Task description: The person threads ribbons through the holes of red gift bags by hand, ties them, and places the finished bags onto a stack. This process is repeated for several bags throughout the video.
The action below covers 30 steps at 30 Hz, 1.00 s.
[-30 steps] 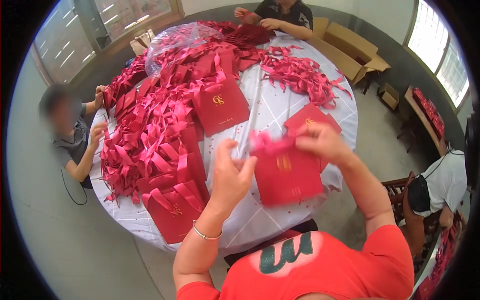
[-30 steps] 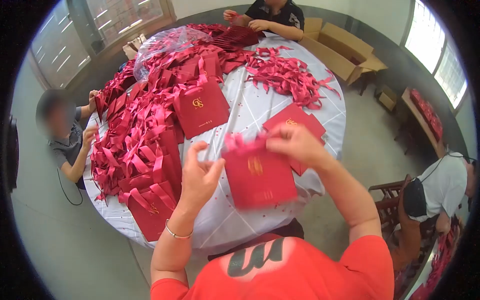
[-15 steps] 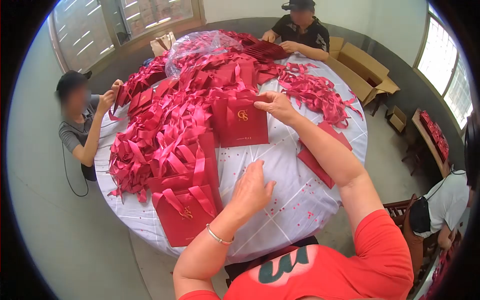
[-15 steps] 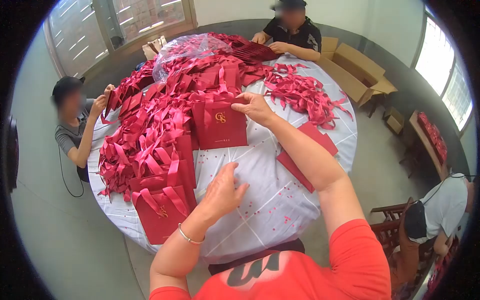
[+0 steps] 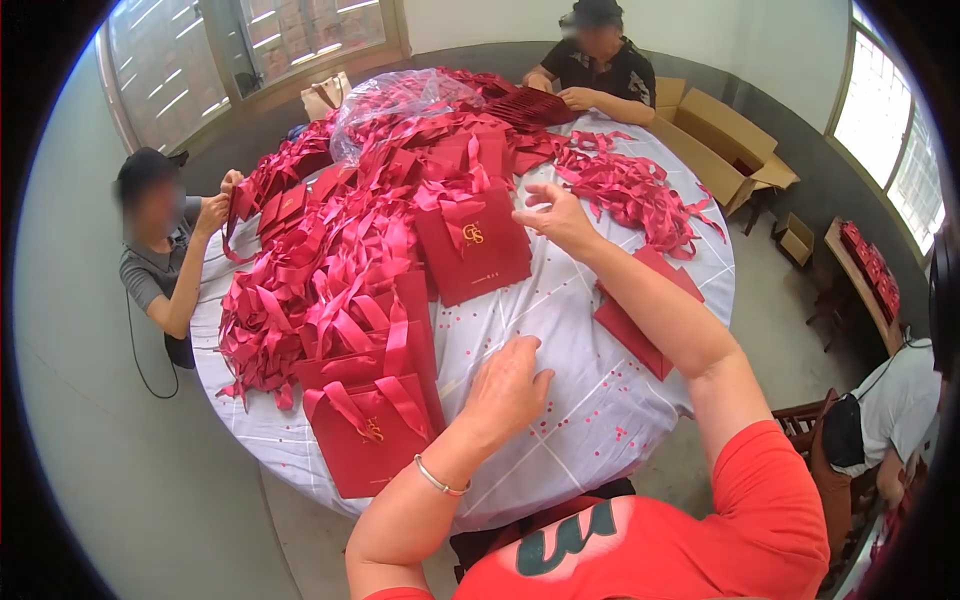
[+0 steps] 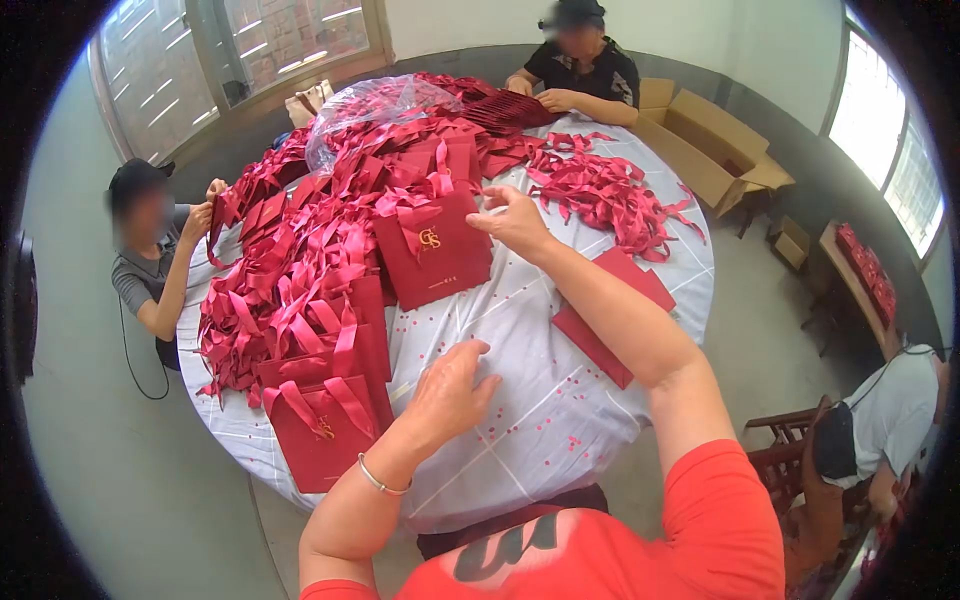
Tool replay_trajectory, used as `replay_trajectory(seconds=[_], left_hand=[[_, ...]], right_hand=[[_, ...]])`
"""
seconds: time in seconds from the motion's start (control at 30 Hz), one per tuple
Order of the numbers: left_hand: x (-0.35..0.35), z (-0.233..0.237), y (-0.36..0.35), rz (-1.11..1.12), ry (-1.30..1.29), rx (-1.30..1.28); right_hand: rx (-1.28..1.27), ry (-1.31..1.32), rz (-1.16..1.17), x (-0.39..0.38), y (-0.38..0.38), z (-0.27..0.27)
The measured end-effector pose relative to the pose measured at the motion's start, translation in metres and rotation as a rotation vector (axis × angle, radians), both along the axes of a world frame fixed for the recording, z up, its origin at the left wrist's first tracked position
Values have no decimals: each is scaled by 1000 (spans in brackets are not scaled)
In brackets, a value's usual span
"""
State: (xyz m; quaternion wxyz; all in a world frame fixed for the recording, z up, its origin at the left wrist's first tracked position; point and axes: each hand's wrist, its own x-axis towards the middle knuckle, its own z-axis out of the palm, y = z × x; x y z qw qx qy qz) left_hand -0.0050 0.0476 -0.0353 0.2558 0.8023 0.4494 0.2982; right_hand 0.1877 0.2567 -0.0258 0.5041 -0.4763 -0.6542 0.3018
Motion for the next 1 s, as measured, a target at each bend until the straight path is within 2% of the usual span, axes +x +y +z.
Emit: replay_trajectory(seconds=[0.17, 0.23, 0.27, 0.33, 0.47, 0.6, 0.67, 0.87, 0.93, 1.0], left_hand=[[3, -5, -3, -9, 21, 119], [3, -3, -5, -59, 4, 143], [3, -1, -6, -67, 22, 146], [4, 1, -8, -68, 43, 144], [5, 2, -8, -75, 83, 116], [5, 0, -7, -64, 50, 128], [5, 2, -8, -61, 46, 108], [8, 3, -10, -67, -48, 17], [10, 4, -9, -93, -154, 16], [12, 3, -8, -108, -251, 13]], right_hand=[[-156, -160, 129, 66, -60, 5], [-167, -390, 134, 95, -87, 8], [-71, -595, 115, 106, -100, 6], [61, -753, 231, 119, -117, 7], [336, -758, 83, 120, -137, -1], [351, -751, 96, 113, -134, 1], [318, -614, 115, 109, -127, -2], [308, -553, 83, 77, -131, 0], [365, -572, 85, 55, -142, 13], [532, -670, 61, 29, -159, 35]])
